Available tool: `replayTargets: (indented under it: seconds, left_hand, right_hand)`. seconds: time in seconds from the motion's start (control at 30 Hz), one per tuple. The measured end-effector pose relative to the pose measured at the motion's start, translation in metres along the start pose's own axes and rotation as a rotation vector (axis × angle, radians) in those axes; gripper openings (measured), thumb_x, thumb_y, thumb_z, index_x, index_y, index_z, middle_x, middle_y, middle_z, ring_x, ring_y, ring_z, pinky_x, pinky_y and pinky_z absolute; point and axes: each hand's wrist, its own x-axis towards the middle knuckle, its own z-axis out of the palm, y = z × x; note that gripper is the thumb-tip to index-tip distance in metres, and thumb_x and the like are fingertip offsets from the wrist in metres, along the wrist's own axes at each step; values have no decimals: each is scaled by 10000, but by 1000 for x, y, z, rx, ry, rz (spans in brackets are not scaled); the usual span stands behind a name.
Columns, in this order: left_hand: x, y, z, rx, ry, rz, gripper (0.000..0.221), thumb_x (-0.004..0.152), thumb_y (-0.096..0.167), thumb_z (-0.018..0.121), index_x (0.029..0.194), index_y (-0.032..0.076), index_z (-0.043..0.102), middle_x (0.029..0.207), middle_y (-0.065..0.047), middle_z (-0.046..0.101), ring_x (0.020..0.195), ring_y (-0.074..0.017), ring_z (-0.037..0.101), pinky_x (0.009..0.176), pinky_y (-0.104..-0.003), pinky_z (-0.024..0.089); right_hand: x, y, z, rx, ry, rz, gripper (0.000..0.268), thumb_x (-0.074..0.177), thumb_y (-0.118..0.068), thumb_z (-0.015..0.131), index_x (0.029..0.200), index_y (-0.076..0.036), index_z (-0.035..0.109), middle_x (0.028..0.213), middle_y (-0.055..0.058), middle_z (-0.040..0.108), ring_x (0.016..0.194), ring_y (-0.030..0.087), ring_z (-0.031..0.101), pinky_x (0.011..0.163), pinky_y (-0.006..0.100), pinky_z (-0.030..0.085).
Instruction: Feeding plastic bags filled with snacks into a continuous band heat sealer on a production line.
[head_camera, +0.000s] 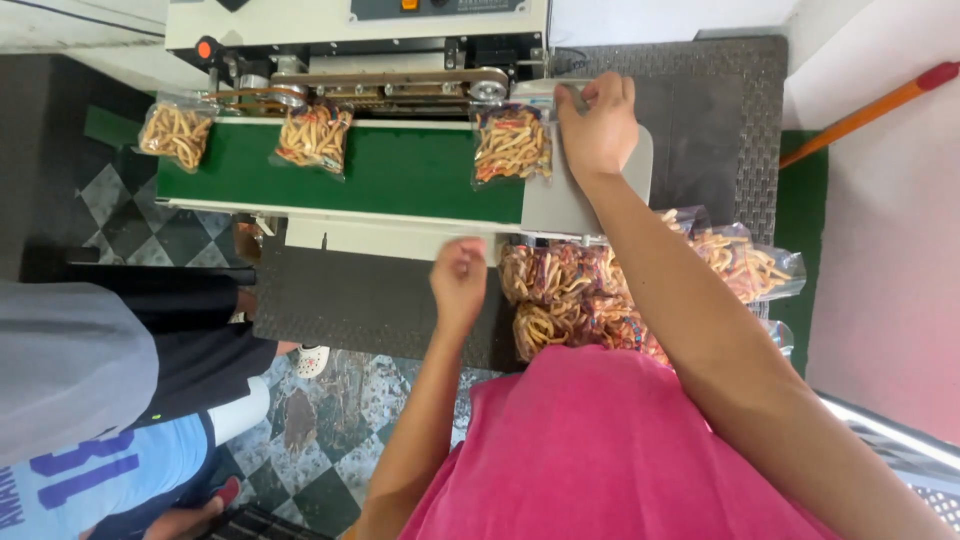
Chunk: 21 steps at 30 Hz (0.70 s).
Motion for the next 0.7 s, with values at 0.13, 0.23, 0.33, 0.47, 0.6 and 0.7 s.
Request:
replayTargets:
  seconds: [0.13,0.23,0.33,0.47,0.6,0.7]
  left_hand:
    - [-41,-23,2,88,-293,-177,364,794,94,662,1152,145,700,1208,-75,668,1098,-230,708,897,-343,572]
    - [-50,-13,13,182,-398,-220,533,763,461,883,1130,157,646,1171,-75,640,1159,-251,594,970,-372,491]
    - [-49,-37,31,219,-277,-177,334,828,400,832,1006,164,677,1024,-76,633,1071,-260,618,918,-396,511]
    - [-44,-46,26,256,-207,-185,284,858,351,849,1019,161,715,1016,-88,650,1020,-335,690,918,-436,554]
    - [-26,8,-18,165,-147,-210,216,953,306,817,1030,115,750,952,-155,749,970,-386,761,851,-455,604]
    - [-16,72,-57,36,-357,-117,186,891,221,872,992,110,762,923,-132,784,957,-314,788,846,-389,611]
  right_hand:
    - [2,12,-5,51,-5,-44,383,979,-378,836,886,-179,521,910,-14,538,654,166,527,484,363,443]
    - [-7,20,-25,174,-50,-170,302,1021,-276,842,925,-167,577,788,-8,489,659,174,484,567,362,414]
    - [-24,15,-66,319,-280,-57,145,1084,-156,751,1130,-128,617,779,-16,502,669,125,488,634,322,442]
    - [-63,26,-105,564,-312,3,219,1090,-65,676,1279,-95,570,881,30,523,669,130,547,636,283,483]
    - [-118,46,-141,684,-448,72,446,976,72,717,1376,11,531,991,170,595,749,231,657,643,313,544]
    - [-142,-7,-197,435,-721,-6,828,689,-140,998,1436,-104,643,1172,176,716,1074,371,733,915,465,595]
